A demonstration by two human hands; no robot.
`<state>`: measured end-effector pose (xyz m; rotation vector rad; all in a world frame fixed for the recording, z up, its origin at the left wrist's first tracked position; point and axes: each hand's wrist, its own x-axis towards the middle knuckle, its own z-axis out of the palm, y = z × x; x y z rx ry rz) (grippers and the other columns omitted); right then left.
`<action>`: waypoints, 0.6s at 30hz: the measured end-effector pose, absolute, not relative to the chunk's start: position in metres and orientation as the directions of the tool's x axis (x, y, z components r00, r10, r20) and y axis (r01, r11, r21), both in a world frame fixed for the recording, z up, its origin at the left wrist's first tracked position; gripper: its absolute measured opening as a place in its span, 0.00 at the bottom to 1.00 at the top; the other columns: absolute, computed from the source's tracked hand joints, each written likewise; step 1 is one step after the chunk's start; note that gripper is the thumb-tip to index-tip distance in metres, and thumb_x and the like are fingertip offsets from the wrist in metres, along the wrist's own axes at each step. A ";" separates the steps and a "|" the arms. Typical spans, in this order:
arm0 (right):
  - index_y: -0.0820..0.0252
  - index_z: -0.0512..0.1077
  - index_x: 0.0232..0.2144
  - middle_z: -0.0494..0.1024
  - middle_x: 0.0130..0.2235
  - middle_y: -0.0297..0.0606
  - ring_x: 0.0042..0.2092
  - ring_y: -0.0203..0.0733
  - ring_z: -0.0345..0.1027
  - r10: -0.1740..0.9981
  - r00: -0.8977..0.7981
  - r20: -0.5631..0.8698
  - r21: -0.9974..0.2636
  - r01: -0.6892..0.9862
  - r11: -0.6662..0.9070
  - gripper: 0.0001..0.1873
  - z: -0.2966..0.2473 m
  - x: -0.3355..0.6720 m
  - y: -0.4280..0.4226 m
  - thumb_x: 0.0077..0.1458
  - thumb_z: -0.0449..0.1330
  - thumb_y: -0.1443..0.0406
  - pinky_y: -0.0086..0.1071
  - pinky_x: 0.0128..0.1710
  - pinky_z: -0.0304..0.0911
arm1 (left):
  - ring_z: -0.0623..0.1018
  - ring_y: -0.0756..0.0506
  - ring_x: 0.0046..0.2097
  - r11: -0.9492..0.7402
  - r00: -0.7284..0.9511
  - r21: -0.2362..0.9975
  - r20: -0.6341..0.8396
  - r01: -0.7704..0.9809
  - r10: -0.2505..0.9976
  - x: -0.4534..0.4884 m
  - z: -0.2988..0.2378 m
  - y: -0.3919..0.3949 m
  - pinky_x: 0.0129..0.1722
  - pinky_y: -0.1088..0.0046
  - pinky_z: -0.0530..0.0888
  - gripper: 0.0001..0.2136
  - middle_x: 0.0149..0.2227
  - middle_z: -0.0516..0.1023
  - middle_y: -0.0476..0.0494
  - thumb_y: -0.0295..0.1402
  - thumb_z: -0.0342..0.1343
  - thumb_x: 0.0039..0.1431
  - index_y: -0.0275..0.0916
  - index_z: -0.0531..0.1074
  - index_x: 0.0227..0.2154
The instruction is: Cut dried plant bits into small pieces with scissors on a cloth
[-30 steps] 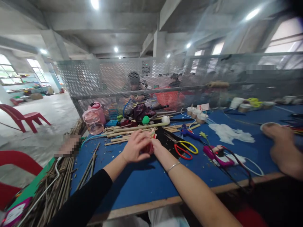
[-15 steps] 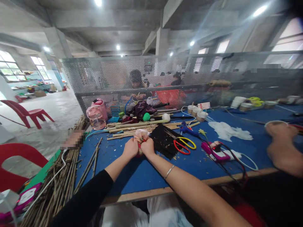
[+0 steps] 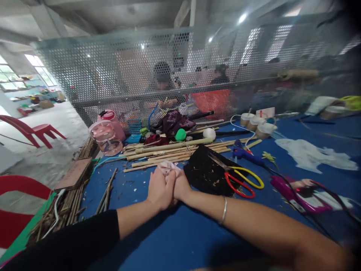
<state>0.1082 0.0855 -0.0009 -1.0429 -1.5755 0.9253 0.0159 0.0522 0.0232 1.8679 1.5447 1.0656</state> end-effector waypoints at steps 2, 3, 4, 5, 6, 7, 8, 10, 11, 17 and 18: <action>0.60 0.75 0.25 0.77 0.27 0.37 0.30 0.39 0.67 0.959 -0.118 0.259 -0.931 0.236 0.280 0.13 0.000 0.103 0.112 0.52 0.53 0.61 0.30 0.33 0.63 | 0.70 0.40 0.52 -0.158 -0.030 0.839 0.203 0.520 0.979 0.019 0.026 0.077 0.55 0.60 0.61 0.19 0.47 0.73 0.36 0.46 0.41 0.62 0.39 0.68 0.45; 0.59 0.75 0.26 0.77 0.28 0.37 0.31 0.40 0.68 0.971 -0.105 0.213 -0.930 0.282 0.235 0.11 0.000 0.101 0.122 0.52 0.54 0.62 0.30 0.35 0.63 | 0.71 0.41 0.51 -0.143 -0.056 0.866 0.193 0.480 0.980 0.019 0.027 0.088 0.54 0.62 0.62 0.20 0.47 0.73 0.37 0.46 0.40 0.62 0.39 0.68 0.45; 0.59 0.75 0.26 0.77 0.27 0.37 0.32 0.40 0.69 0.983 -0.091 0.162 -0.926 0.330 0.183 0.10 0.001 0.099 0.129 0.51 0.56 0.62 0.29 0.35 0.63 | 0.71 0.42 0.50 -0.138 -0.073 0.886 0.189 0.443 0.979 0.019 0.027 0.097 0.53 0.63 0.63 0.20 0.46 0.74 0.38 0.47 0.39 0.62 0.39 0.68 0.44; 0.60 0.75 0.25 0.77 0.27 0.38 0.32 0.41 0.70 0.991 -0.074 0.113 -0.920 0.370 0.132 0.09 0.001 0.098 0.134 0.50 0.57 0.63 0.29 0.35 0.63 | 0.72 0.43 0.49 -0.139 -0.086 0.901 0.190 0.411 0.978 0.018 0.026 0.104 0.53 0.64 0.64 0.20 0.45 0.74 0.38 0.47 0.38 0.63 0.39 0.68 0.42; 0.61 0.75 0.25 0.77 0.26 0.38 0.32 0.42 0.70 0.996 -0.054 0.068 -0.912 0.401 0.084 0.08 0.002 0.097 0.138 0.49 0.58 0.63 0.29 0.33 0.62 | 0.72 0.43 0.48 -0.140 -0.102 0.913 0.192 0.384 0.976 0.016 0.025 0.110 0.52 0.65 0.64 0.20 0.45 0.74 0.39 0.46 0.37 0.63 0.38 0.68 0.41; 0.62 0.75 0.24 0.77 0.25 0.39 0.32 0.42 0.71 0.999 -0.032 0.034 -0.905 0.424 0.045 0.08 0.002 0.096 0.140 0.49 0.59 0.63 0.28 0.32 0.62 | 0.72 0.44 0.47 -0.138 -0.126 0.922 0.195 0.361 0.973 0.014 0.023 0.113 0.52 0.64 0.64 0.20 0.44 0.74 0.39 0.46 0.36 0.64 0.38 0.69 0.40; 0.63 0.75 0.24 0.77 0.25 0.41 0.32 0.43 0.71 1.000 -0.009 0.012 -0.897 0.441 0.015 0.09 0.003 0.095 0.141 0.48 0.60 0.63 0.28 0.31 0.61 | 0.72 0.44 0.48 -0.137 -0.163 0.930 0.202 0.341 0.966 0.012 0.021 0.114 0.53 0.64 0.64 0.20 0.45 0.73 0.38 0.45 0.36 0.64 0.37 0.68 0.40; 0.66 0.75 0.25 0.77 0.27 0.43 0.33 0.44 0.72 0.999 0.039 -0.030 -0.876 0.480 -0.045 0.12 0.005 0.095 0.141 0.48 0.61 0.60 0.29 0.30 0.61 | 0.70 0.43 0.51 -0.148 -0.267 0.936 0.239 0.321 0.934 0.006 0.017 0.108 0.54 0.63 0.63 0.20 0.48 0.71 0.36 0.42 0.35 0.64 0.36 0.67 0.43; 0.67 0.75 0.26 0.77 0.28 0.44 0.34 0.45 0.72 0.997 0.062 -0.051 -0.864 0.497 -0.075 0.14 0.006 0.095 0.140 0.49 0.61 0.59 0.29 0.31 0.62 | 0.69 0.43 0.53 -0.193 -0.301 0.920 0.301 0.341 0.905 0.003 0.014 0.102 0.55 0.62 0.62 0.19 0.49 0.70 0.36 0.41 0.34 0.64 0.36 0.66 0.46; 0.63 0.68 0.46 0.72 0.46 0.40 0.43 0.41 0.69 0.980 0.142 -0.140 -0.834 0.516 -0.194 0.16 0.012 0.098 0.137 0.59 0.56 0.59 0.40 0.42 0.68 | 0.63 0.35 0.58 -0.762 0.519 0.261 0.601 0.592 0.608 -0.013 -0.001 0.055 0.57 0.52 0.60 0.25 0.56 0.63 0.32 0.44 0.56 0.53 0.38 0.65 0.51; 0.62 0.67 0.47 0.71 0.47 0.40 0.44 0.41 0.69 0.980 0.154 -0.126 -0.842 0.506 -0.188 0.16 0.013 0.097 0.134 0.59 0.55 0.60 0.40 0.43 0.68 | 0.63 0.35 0.58 -0.760 0.541 0.205 0.590 0.617 0.599 -0.014 -0.002 0.051 0.56 0.52 0.61 0.25 0.56 0.63 0.31 0.42 0.56 0.53 0.38 0.64 0.52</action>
